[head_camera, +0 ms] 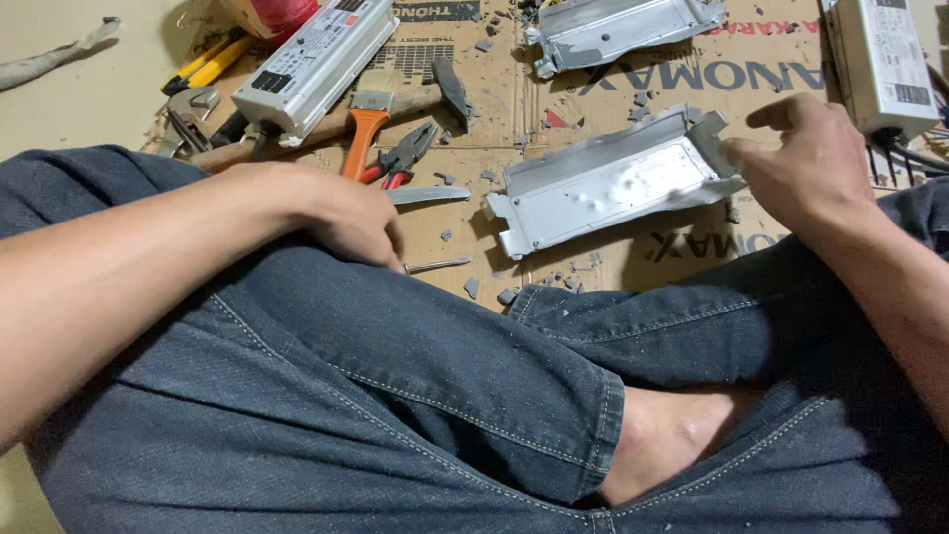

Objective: The person sits on the floor and cleans a white metal electronic housing using a brush and a scraper. They remove debris from the surface and edges of the housing.

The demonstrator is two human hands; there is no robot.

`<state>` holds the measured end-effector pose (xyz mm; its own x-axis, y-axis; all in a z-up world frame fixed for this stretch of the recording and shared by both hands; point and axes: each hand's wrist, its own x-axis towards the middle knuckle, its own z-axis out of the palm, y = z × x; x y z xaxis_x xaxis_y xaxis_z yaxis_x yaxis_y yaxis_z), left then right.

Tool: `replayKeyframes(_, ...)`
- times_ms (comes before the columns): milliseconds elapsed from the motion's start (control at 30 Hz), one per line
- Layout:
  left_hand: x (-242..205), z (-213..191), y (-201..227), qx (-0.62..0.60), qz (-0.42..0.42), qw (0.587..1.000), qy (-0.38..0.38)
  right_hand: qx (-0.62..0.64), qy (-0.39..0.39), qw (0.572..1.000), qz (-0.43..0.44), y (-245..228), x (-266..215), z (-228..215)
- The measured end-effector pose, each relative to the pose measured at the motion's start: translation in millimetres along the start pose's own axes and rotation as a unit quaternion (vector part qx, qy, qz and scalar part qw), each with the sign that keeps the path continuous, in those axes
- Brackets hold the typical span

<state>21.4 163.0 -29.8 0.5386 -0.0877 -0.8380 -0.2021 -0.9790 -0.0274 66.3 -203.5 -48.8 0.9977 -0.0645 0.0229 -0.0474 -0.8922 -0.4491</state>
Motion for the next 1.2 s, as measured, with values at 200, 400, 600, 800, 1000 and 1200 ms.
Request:
replayKeyframes(200, -32, -21, 5, -0.162, -0.05, 0.966, 0.194, -0.008, -0.016, 1.0, 0.0, 0, 3, 2)
replayKeyframes(400, -49, -35, -14, -0.274, -0.095, 0.92, 0.263, 0.003, -0.074, 0.997, -0.006, -4, 1, 4)
replayKeyframes(600, 15, -52, -124, -0.256, -0.165, 0.856, 0.416, -0.012, -0.095, 0.995, -0.005, -7, 2, 6)
replayKeyframes(800, 105, -52, -211, -0.402, -0.263, 0.749, 0.456, -0.171, -0.114, 0.974, -0.093, -1, -2, 27)
replayKeyframes(1000, 55, -62, -202, -0.372, -0.318, 0.779, 0.392, -0.205, -0.069, 0.975, 0.041, -32, -13, 8)
replayKeyframes(1200, 108, -51, -252, -0.28, -0.331, 0.823, 0.367, -0.247, -0.197, 0.949, -0.016, -30, -3, 23)
